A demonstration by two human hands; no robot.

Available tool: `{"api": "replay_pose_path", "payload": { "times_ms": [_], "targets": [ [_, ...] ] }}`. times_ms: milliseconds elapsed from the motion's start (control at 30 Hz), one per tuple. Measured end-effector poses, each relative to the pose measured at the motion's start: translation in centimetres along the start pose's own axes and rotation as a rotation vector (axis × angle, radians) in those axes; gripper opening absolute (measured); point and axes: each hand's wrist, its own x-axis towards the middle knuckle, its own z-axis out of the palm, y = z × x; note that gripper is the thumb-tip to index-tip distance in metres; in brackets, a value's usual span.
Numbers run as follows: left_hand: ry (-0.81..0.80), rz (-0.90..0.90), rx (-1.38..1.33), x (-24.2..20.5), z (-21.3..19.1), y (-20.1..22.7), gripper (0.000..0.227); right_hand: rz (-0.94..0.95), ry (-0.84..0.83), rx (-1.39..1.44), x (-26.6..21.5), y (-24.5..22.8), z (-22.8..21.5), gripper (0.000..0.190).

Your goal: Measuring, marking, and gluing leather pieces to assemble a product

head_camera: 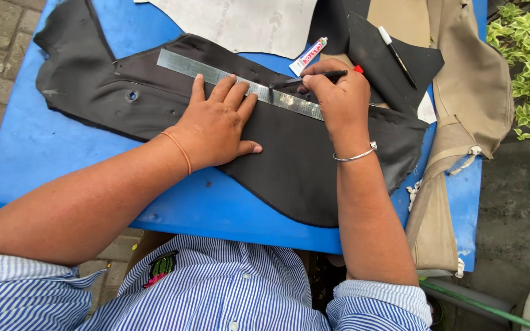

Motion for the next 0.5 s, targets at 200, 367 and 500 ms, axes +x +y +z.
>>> {"api": "replay_pose_path", "payload": {
  "times_ms": [200,367,500],
  "targets": [
    [-0.006,-0.004,0.018,-0.1,-0.1,0.0,0.102,-0.003,0.028,-0.084,-0.6,0.6,-1.1,0.017],
    [-0.187,-0.046,0.000,-0.5,-3.3,1.2,0.098,-0.119,0.067,-0.084,-1.4,4.1,-1.9,0.015],
    [-0.164,-0.034,0.038,-1.0,-3.2,1.3,0.096,-0.132,0.070,-0.082,-2.3,5.1,-3.3,0.014]
  ]
}}
